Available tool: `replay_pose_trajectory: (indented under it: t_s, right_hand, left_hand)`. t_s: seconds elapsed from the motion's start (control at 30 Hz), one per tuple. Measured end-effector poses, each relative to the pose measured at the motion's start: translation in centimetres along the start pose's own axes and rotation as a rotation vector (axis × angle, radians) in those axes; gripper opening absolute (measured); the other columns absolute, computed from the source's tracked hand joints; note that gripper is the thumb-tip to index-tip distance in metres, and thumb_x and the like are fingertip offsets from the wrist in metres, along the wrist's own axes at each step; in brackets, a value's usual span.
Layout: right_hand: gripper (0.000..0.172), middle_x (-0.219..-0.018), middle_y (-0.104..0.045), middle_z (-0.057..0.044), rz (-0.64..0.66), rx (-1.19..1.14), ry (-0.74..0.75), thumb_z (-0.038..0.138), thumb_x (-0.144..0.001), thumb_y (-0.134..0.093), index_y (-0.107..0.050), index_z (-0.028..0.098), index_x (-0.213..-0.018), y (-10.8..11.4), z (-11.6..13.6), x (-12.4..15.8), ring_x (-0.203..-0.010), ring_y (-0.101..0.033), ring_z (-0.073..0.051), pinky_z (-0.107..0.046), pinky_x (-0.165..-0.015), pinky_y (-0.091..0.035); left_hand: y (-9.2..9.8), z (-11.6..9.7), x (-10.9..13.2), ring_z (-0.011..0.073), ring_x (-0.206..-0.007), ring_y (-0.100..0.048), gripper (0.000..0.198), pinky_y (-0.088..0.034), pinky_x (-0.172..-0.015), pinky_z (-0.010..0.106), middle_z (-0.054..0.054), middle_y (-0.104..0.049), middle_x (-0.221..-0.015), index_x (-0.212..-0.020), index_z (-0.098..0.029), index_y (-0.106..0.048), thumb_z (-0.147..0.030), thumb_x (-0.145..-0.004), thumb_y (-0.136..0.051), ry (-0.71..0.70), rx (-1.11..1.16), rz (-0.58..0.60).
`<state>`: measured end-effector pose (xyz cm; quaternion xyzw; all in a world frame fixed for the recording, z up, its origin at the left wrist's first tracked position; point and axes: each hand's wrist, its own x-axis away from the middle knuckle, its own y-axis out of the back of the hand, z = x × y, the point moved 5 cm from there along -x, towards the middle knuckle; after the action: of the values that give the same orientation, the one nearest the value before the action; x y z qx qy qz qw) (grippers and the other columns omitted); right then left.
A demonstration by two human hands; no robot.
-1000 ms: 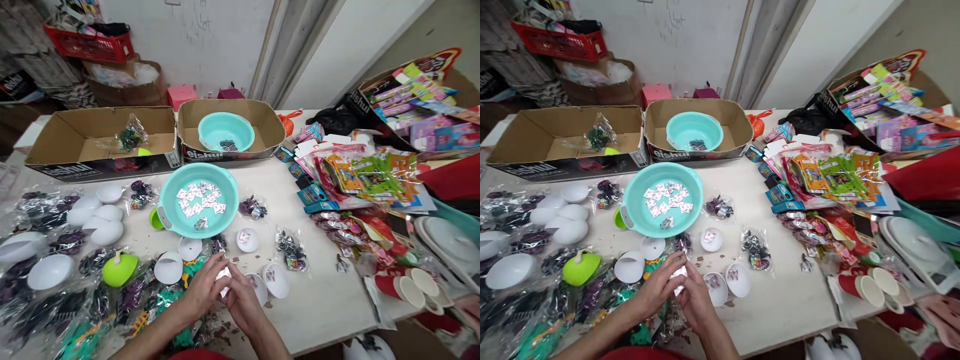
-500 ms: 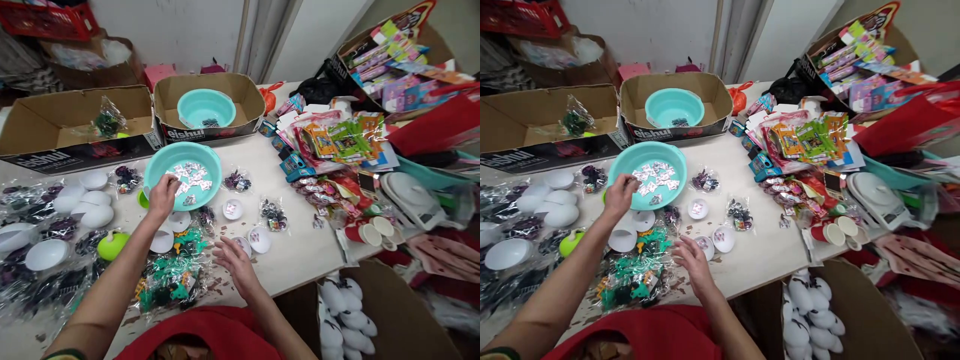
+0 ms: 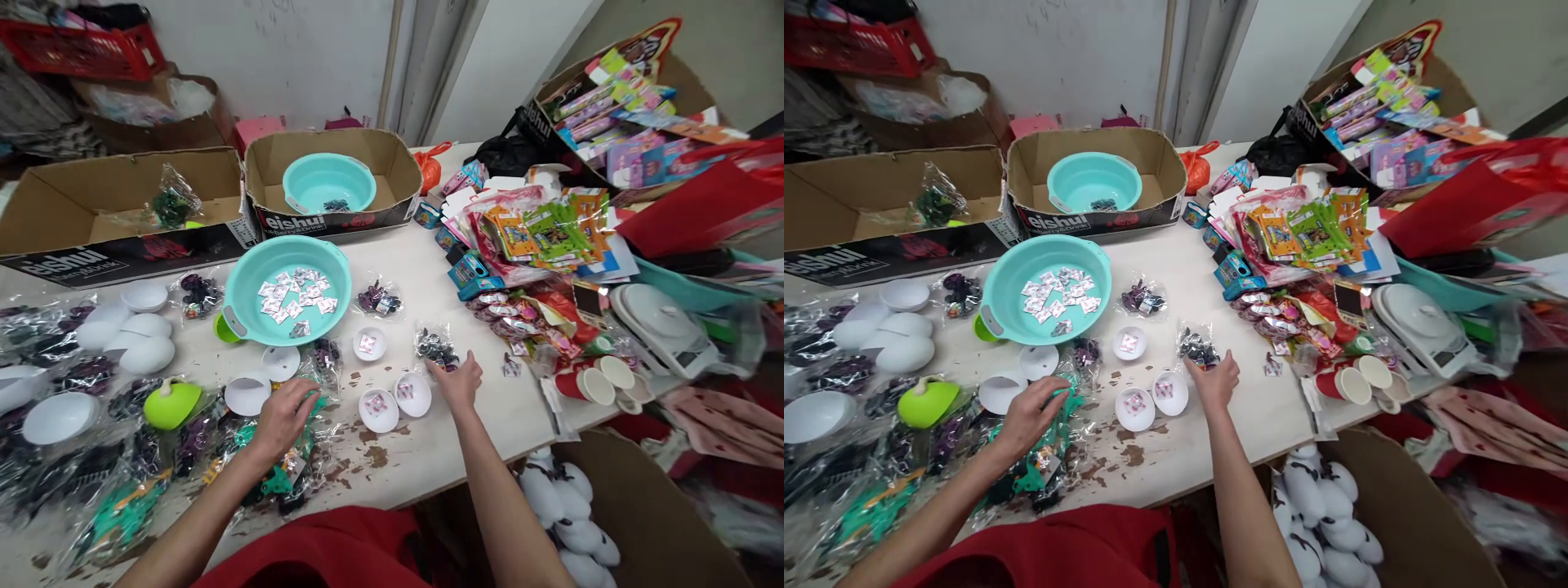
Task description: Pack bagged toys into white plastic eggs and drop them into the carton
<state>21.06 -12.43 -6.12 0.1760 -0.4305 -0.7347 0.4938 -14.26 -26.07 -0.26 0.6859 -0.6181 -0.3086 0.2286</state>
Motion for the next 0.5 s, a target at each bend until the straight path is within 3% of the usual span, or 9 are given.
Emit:
replay_pose_trajectory:
  t_s: [0.07, 0.13, 0.2, 0.27, 0.33, 0.4, 0.43, 0.5]
  right_hand:
    - [0.097, -0.133, -0.042, -0.03, 0.036, 0.087, -0.033, 0.043, -0.046, -0.08, -0.045, 0.009, -0.13, -1.3, 0.6, -2.3, -0.121, -0.039, -0.045, -0.057, -0.096, -0.035]
    - [0.078, -0.118, -0.053, -0.028, 0.077, 0.14, -0.046, 0.039, -0.051, -0.077, -0.054, 0.008, -0.119, -1.4, 1.1, -3.8, -0.106, -0.051, -0.042, -0.053, -0.086, -0.042]
    - [0.062, -0.109, -0.057, -0.023, 0.075, 0.164, -0.015, 0.039, -0.061, -0.069, -0.057, 0.007, -0.113, 0.0, 2.1, -4.6, -0.098, -0.056, -0.036, -0.047, -0.083, -0.044]
    - [0.058, -0.11, -0.056, -0.02, 0.043, 0.161, 0.065, 0.039, -0.065, -0.063, -0.055, 0.009, -0.115, 2.1, 3.8, -4.0, -0.101, -0.054, -0.034, -0.044, -0.086, -0.043]
    - [0.054, -0.107, -0.057, -0.013, 0.082, 0.119, 0.236, 0.039, -0.063, -0.064, -0.058, 0.015, -0.111, 3.6, 6.4, -1.6, -0.101, -0.054, -0.031, -0.04, -0.087, -0.042]
    - [0.042, -0.095, -0.057, -0.007, 0.296, 0.024, 0.556, 0.037, -0.064, -0.062, -0.06, 0.02, -0.102, 3.5, 9.9, 3.1, -0.089, -0.056, -0.026, -0.036, -0.078, -0.044]
    - [0.036, -0.089, -0.057, -0.004, 0.435, -0.042, 0.665, 0.035, -0.066, -0.06, -0.06, 0.021, -0.098, 3.1, 11.2, 5.8, -0.084, -0.056, -0.024, -0.033, -0.074, -0.044]
    - [0.017, -0.078, -0.054, -0.002, 0.571, -0.137, 0.709, 0.031, -0.068, -0.058, -0.057, 0.021, -0.082, 2.4, 13.1, 10.3, -0.075, -0.055, -0.02, -0.029, -0.066, -0.043]
  left_hand:
    - [-0.6, 0.2, 0.5, 0.0184, -0.092, -0.064, 0.018, -0.052, -0.082, 0.031, 0.004, -0.069, -0.096, -0.098, -0.024, -0.064, -0.031, -0.094, -0.048, 0.004, 0.012, 0.028]
    - [-0.6, 0.5, 0.5, 0.0184, -0.09, -0.064, 0.018, -0.052, -0.081, 0.031, 0.004, -0.068, -0.094, -0.097, -0.024, -0.064, -0.03, -0.094, -0.047, 0.011, 0.012, 0.036]
    - [-0.2, 0.3, -0.2, 0.0187, -0.09, -0.064, 0.019, -0.052, -0.081, 0.033, 0.005, -0.068, -0.095, -0.101, -0.023, -0.062, -0.029, -0.095, -0.046, 0.02, 0.016, 0.006]
    - [0.3, -1.0, -1.4, 0.0208, -0.101, -0.062, 0.024, -0.051, -0.088, 0.037, 0.007, -0.067, -0.106, -0.114, -0.023, -0.058, -0.031, -0.094, -0.048, 0.009, 0.03, -0.05]
    - [0.3, -3.5, -3.2, 0.0263, -0.122, -0.05, 0.05, -0.043, -0.102, 0.046, 0.012, -0.055, -0.13, -0.131, -0.023, -0.047, -0.041, -0.086, -0.061, -0.04, 0.074, -0.097]
    - [-0.3, -6.1, -5.1, 0.0337, -0.137, -0.03, 0.092, -0.031, -0.111, 0.053, 0.016, -0.034, -0.148, -0.14, -0.021, -0.037, -0.055, -0.064, -0.077, -0.059, 0.163, -0.111]
    - [-0.7, -6.9, -6.0, 0.036, -0.138, -0.028, 0.105, -0.03, -0.111, 0.055, 0.017, -0.03, -0.149, -0.14, -0.021, -0.037, -0.058, -0.052, -0.082, -0.009, 0.227, -0.115]
    - [-1.8, -7.3, -7.1, 0.0344, -0.126, -0.045, 0.094, -0.038, -0.105, 0.052, 0.015, -0.049, -0.136, -0.13, -0.022, -0.049, -0.055, -0.05, -0.084, 0.186, 0.411, -0.065]
